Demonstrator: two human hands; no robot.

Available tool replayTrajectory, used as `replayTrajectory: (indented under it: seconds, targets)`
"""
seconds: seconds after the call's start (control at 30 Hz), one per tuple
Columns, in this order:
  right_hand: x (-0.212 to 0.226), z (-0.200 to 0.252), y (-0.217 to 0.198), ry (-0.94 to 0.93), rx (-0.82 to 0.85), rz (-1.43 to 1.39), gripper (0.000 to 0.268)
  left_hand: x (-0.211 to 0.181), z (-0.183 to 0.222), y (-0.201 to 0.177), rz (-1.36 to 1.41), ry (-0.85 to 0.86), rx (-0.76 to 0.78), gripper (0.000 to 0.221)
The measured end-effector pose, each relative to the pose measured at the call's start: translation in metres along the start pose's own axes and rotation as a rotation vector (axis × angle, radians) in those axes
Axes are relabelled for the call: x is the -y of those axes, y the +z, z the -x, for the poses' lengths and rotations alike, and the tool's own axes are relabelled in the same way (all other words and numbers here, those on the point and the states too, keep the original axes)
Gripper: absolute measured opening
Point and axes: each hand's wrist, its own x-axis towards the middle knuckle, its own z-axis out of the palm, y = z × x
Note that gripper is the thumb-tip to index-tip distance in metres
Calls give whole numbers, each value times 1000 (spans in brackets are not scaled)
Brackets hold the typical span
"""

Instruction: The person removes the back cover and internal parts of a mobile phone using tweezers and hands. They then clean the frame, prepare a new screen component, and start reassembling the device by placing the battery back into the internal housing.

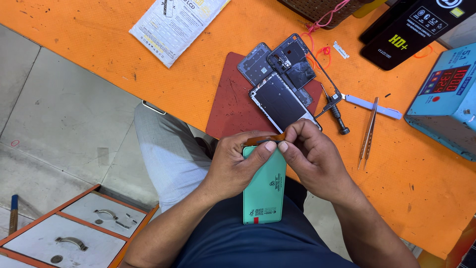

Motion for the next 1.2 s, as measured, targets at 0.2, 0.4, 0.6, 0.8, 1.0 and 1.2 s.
replayTrajectory:
  seconds: [0.2,0.4,0.6,0.8,1.0,1.2]
  targets:
    - [-6,4,7,-174,-163,67,20,0,1,-3,5,39,12,34]
    - [-9,7,14,-329,-284,164,21,3,0,-3,45,47,30,33]
    - [0,8,18,-458,-378,478,20,3,1,-3,41,20,25,33]
    - [-2,6,15,-310,-291,228,17,6,0,-2,19,6,14,33]
    - [1,3,11,-264,-235,336,17,5,-1,-2,5,8,10,30]
    - [4,-4,2,-285,-93,391,15,4,0,-1,2,-6,2,30]
